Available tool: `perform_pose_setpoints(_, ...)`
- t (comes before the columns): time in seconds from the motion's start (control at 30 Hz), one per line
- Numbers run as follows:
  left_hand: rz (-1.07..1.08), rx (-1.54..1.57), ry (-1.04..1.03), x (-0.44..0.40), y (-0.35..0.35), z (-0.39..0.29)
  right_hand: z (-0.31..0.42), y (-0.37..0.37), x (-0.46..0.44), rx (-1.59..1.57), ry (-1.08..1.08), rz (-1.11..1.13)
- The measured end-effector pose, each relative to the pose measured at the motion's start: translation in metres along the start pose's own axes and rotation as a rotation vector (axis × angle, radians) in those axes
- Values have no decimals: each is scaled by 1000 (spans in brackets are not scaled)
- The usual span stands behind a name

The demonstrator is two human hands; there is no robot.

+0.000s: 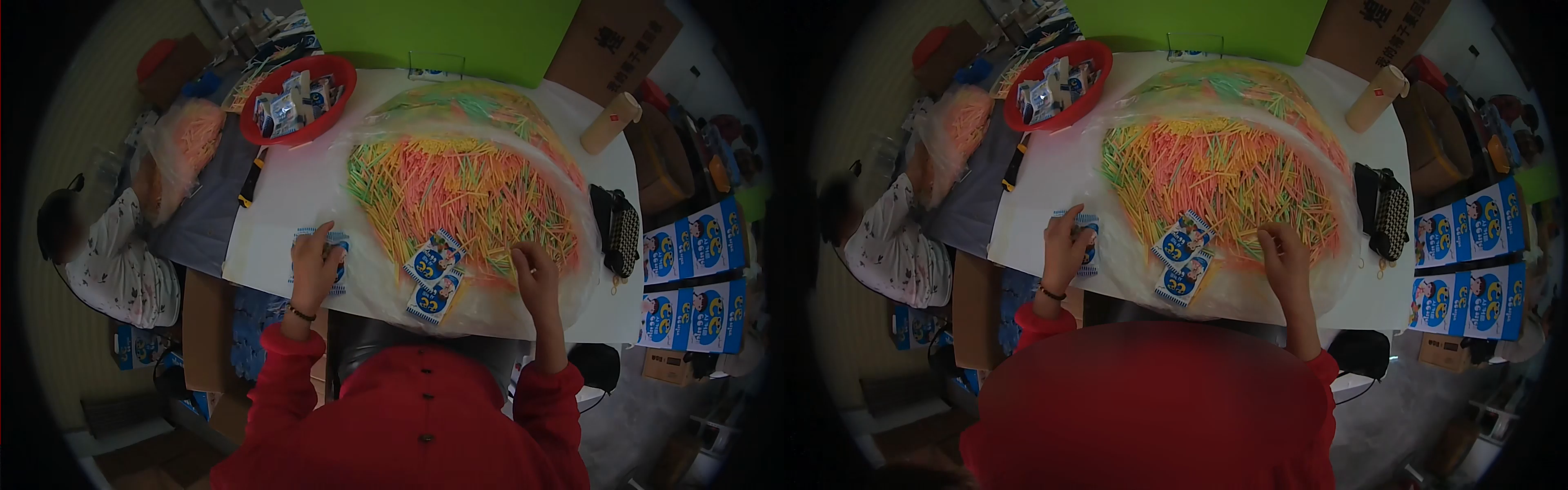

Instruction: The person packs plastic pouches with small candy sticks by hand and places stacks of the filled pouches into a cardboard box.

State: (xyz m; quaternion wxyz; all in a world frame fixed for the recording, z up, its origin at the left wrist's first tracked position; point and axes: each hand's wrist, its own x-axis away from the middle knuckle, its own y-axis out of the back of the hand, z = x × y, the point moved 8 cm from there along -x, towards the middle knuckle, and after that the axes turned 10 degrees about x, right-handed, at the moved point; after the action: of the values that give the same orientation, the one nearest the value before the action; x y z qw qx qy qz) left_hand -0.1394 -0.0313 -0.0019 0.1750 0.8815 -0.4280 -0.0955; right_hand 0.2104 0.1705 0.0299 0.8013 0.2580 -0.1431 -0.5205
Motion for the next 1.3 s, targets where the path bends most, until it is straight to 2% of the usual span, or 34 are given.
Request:
perform_pose_setpoints(0.07, -247, -715, -501, 10, -5, -62, 23, -17, -12, 226, 131, -39)
perform_pose_setpoints(0.1, -252, -714, -508, 9, -13, -70, 27, -27, -21, 225, 136, -46)
perform_pose_setpoints(0.17, -147, -569, -523, 8, -44, -82, 42, -51, -32, 668, 327, -172)
perform_pose_setpoints(0.23, 1, -500, -472, 7, -88, -91, 42, -77, -43, 776, 289, -169)
perform_pose_setpoints(0.27, -5, -498, -476, 8, -105, -88, 42, -85, -47, 879, 246, -155)
perform_pose_setpoints(0.37, 64, -402, -448, -3, -136, -67, 52, -84, -45, 863, 302, -202)
perform_pose_setpoints(0.4, 91, -318, -366, -9, -136, -61, 50, -79, -46, 869, 303, -205)
perform_pose_setpoints(0.47, 128, -223, -262, -12, -135, -47, 25, -57, -44, 640, 176, -191)
perform_pose_setpoints(0.5, 101, -177, -311, -16, -129, -45, 20, -52, -40, 649, 173, -180)
perform_pose_setpoints(0.57, 38, -160, -435, -19, -117, -44, 2, -45, -39, 755, 6, -97)
perform_pose_setpoints(0.6, 43, -157, -434, -20, -116, -43, 3, -48, -37, 758, 1, -97)
perform_pose_setpoints(0.67, 49, -233, -405, -22, -118, -39, 19, -65, -32, 927, 134, -135)
perform_pose_setpoints(0.7, 57, -234, -407, -22, -120, -46, 19, -72, -32, 926, 126, -136)
perform_pose_setpoints(0.77, -81, -230, -523, -17, -110, -69, 24, -85, -35, 956, 209, -218)
perform_pose_setpoints(0.8, -78, -230, -523, -17, -107, -73, 20, -86, -38, 955, 205, -218)
perform_pose_setpoints(0.87, -63, -135, -540, -19, -97, -79, -2, -92, -49, 798, 98, 25)
perform_pose_setpoints(1.0, -28, 12, -430, -29, -81, -57, -24, -62, -47, 691, 20, 166)
perform_pose_setpoints(1.07, 29, 136, -315, -33, -80, -39, -43, -57, -34, 133, -202, 325)
perform_pose_setpoints(1.1, 29, 139, -320, -32, -81, -42, -43, -54, -30, 136, -200, 320)
perform_pose_setpoints(1.17, 137, 472, -81, -30, -91, -29, -41, -39, -24, -150, -198, 156)
perform_pose_setpoints(1.2, 144, 473, -84, -30, -94, -28, -42, -39, -22, -151, -200, 149)
perform_pose_setpoints(1.27, 185, 761, 60, -30, -109, -16, -30, -23, -20, -344, 19, -77)
perform_pose_setpoints(1.3, 195, 763, 59, -27, -113, -22, -40, -26, -18, -342, 16, -86)
